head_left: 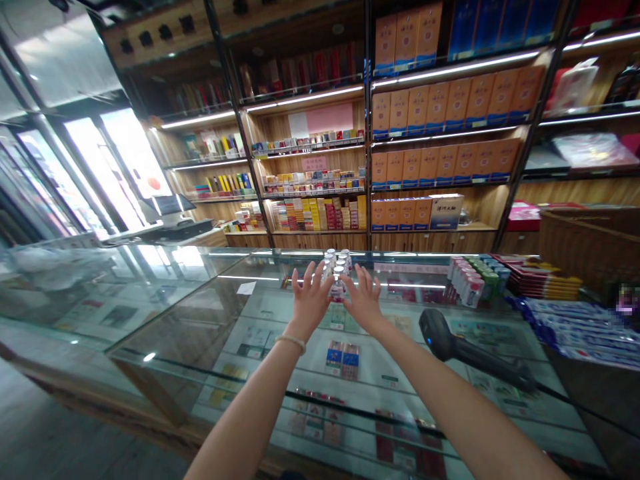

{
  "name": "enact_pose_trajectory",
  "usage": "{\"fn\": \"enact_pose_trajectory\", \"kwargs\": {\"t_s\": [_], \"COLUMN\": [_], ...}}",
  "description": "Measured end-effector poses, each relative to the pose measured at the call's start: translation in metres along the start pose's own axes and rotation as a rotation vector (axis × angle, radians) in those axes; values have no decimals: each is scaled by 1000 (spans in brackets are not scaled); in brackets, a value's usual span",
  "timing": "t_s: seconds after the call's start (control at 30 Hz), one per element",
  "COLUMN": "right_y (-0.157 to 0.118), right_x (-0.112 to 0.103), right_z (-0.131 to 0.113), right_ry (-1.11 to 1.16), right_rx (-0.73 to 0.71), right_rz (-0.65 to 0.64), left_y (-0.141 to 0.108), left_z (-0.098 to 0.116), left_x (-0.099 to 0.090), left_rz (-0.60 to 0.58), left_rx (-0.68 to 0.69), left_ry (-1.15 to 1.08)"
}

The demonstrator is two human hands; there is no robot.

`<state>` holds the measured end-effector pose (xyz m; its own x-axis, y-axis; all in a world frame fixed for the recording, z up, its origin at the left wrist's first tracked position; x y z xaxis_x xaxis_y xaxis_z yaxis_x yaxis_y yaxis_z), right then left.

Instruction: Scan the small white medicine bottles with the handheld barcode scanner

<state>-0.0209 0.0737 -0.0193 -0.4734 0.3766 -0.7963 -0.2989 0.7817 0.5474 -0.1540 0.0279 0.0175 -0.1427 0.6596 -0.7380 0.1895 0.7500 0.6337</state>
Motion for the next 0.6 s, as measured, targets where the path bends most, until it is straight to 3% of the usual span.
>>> {"fn": "enact_pose_trajectory", "kwargs": {"t_s": [0.6], "right_y": [3], "right_x": [11], "right_z": [4], "right_ry": [-34], "right_rx": [-17], "right_rz": [23], "left_y": [-3], "left_z": [-3], "left_x": [3], "left_rz": [4], "left_rx": [-40], "left_ry": [-6]}}
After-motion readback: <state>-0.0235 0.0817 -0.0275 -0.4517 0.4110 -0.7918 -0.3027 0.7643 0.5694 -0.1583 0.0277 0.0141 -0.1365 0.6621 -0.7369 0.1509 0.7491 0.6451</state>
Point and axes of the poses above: each hand's wrist, its own y-axis towards the middle knuckle, its own x-axis out of the palm, z = x × y, the point moved 5 cm from there along y, towards the middle knuckle, and after that the axes turned 5 degrees about -z, right-handed, at the moved point
